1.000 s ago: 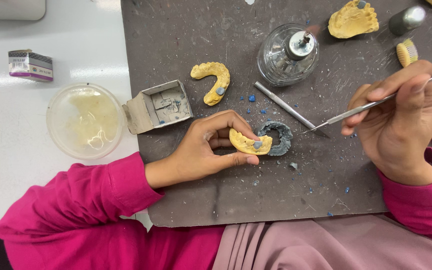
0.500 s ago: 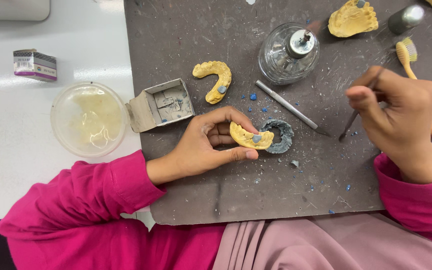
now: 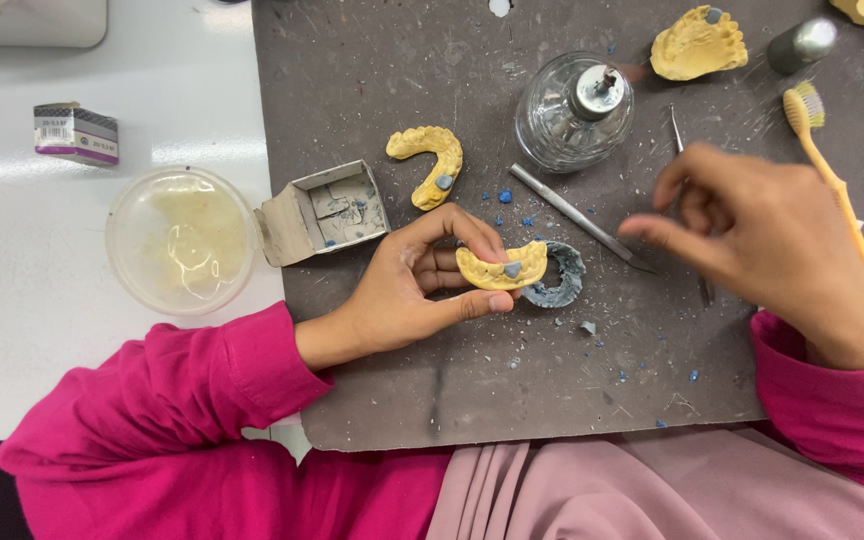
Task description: The person holds a yellow dental impression model in one hand and a metal waxing instrument in the other, repeatedly heating the instrument tip over a small alcohol burner and using it to apply and shape blue wax on the model's teeth. They alternate between heating the tool, adding wax, and smoothing it along the model.
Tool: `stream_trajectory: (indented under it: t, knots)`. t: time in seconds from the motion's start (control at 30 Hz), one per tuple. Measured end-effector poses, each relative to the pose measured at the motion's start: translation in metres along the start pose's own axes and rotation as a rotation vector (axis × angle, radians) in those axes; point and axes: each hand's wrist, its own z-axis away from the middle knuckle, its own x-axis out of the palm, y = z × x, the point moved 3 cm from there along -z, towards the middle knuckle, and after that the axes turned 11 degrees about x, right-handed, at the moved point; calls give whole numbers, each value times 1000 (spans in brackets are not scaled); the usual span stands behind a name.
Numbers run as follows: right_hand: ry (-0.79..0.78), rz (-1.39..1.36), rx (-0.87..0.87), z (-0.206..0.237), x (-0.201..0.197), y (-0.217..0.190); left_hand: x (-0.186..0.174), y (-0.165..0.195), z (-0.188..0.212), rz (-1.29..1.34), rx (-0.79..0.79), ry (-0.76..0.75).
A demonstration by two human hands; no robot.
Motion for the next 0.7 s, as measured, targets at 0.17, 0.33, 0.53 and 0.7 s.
stream_trajectory:
  t: [0.17, 0.33, 0.53, 0.7]
  knots:
    - [-230, -60, 1, 3, 19, -10, 0, 2, -1, 44, 14, 0]
    - [-260, -136, -9, 3, 21, 0, -1, -1, -1, 11, -54, 20]
    - [-566, -394, 158, 7, 18, 28, -3, -7, 2, 69, -96, 23]
    - [-743, -1198, 69, 21, 17, 29, 0, -3, 4, -30, -45, -36]
